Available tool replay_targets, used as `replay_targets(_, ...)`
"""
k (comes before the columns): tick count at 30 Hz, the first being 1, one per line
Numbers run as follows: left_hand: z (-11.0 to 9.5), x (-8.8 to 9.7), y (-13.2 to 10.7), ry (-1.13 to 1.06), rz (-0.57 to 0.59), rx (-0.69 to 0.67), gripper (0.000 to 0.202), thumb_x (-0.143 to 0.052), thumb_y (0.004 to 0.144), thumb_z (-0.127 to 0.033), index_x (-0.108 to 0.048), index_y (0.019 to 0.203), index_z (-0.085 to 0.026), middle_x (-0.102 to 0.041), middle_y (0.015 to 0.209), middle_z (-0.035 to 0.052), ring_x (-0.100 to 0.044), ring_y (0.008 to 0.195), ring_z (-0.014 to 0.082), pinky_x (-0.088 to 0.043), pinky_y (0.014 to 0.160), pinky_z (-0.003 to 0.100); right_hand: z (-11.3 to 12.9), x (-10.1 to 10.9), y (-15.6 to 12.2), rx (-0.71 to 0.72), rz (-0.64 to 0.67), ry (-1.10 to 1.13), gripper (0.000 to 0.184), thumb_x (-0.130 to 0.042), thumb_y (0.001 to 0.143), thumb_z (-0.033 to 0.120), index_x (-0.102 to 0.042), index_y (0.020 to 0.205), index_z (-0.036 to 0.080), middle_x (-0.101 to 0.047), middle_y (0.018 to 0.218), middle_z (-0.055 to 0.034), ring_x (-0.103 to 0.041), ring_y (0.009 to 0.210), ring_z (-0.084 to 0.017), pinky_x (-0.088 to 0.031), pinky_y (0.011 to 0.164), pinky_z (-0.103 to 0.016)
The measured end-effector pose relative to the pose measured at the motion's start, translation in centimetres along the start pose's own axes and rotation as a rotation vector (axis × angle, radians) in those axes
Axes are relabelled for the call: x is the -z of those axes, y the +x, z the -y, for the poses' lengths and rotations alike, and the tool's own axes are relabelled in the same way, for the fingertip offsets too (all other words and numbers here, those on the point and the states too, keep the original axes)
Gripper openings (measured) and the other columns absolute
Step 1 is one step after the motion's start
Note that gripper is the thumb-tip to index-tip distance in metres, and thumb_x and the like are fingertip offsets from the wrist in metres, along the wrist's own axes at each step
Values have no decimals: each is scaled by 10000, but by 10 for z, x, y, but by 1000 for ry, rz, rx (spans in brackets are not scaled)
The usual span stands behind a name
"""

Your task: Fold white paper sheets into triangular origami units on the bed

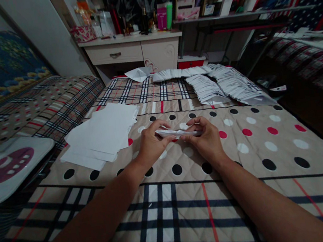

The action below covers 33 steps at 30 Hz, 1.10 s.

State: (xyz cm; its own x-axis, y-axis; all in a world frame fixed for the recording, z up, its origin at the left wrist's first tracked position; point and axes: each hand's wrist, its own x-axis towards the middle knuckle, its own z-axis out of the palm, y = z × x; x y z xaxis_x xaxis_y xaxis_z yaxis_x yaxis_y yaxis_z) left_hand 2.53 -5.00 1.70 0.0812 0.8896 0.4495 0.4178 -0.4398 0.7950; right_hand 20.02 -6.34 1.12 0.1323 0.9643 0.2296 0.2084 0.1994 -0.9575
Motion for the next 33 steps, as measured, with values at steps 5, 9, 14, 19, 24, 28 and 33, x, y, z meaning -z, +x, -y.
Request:
replay_targets(5, 0, 1, 2, -27, 53, 54, 256, -736, 663, -74, -686, 893, -173, -712, 769, -20, -649, 650, 120, -487, 592, 208, -3, 0, -1, 20, 12, -96, 282, -746, 615, 191, -606, 859, 197, -678, 680, 6, -626, 571, -164, -482, 547, -275)
replay_targets(9, 4, 2, 2, 79, 187, -5, 193, -737, 711, -143, -743, 895, -199, -753, 859, 13, -690, 761, 163, -510, 680, 258, -6, 3, -2, 139, 32, -291, 229, -720, 648, 188, -624, 854, 221, -687, 710, 12, -648, 635, -178, -493, 594, -285)
replay_targets(14, 7, 3, 0, 342, 262, -200, 163, -771, 739, -321, -758, 870, -224, -740, 846, 25, -670, 796, 191, -472, 738, 314, -5, 2, -4, 256, 101, -419, 176, -736, 673, 206, -605, 789, 233, -697, 698, 20, -654, 650, -177, -462, 581, -266)
replay_targets(19, 4, 2, -1, 334, 249, -299, 98, -708, 789, -235, -702, 708, -181, -687, 719, 21, -616, 706, 161, -422, 658, 291, -5, -1, -5, 248, 105, -336, 180, -764, 687, 249, -613, 781, 220, -695, 695, 17, -640, 622, -159, -444, 562, -250)
replay_targets(24, 6, 4, 2, 287, 248, -276, 135, -682, 803, -223, -697, 679, -172, -671, 683, 23, -602, 688, 150, -410, 650, 275, -7, 0, -3, 124, 169, -221, 149, -763, 705, 297, -678, 764, 191, -672, 665, 11, -585, 579, -132, -406, 522, -228)
replay_targets(28, 12, 8, 5, 152, 208, -42, 125, -708, 790, -299, -744, 774, -180, -720, 760, 22, -631, 688, 136, -436, 636, 245, -8, 4, 0, 13, 115, -74, 149, -770, 685, 301, -705, 705, 169, -629, 573, 17, -524, 505, -109, -377, 479, -219)
replay_targets(33, 16, 12, 11, -5, 110, 229, 95, -700, 737, -187, -749, 814, -159, -711, 692, 4, -607, 556, 112, -428, 509, 207, -10, 5, 3, -65, 108, 92, 194, -722, 740, 343, -717, 796, 157, -704, 668, -31, -647, 596, -164, -484, 571, -251)
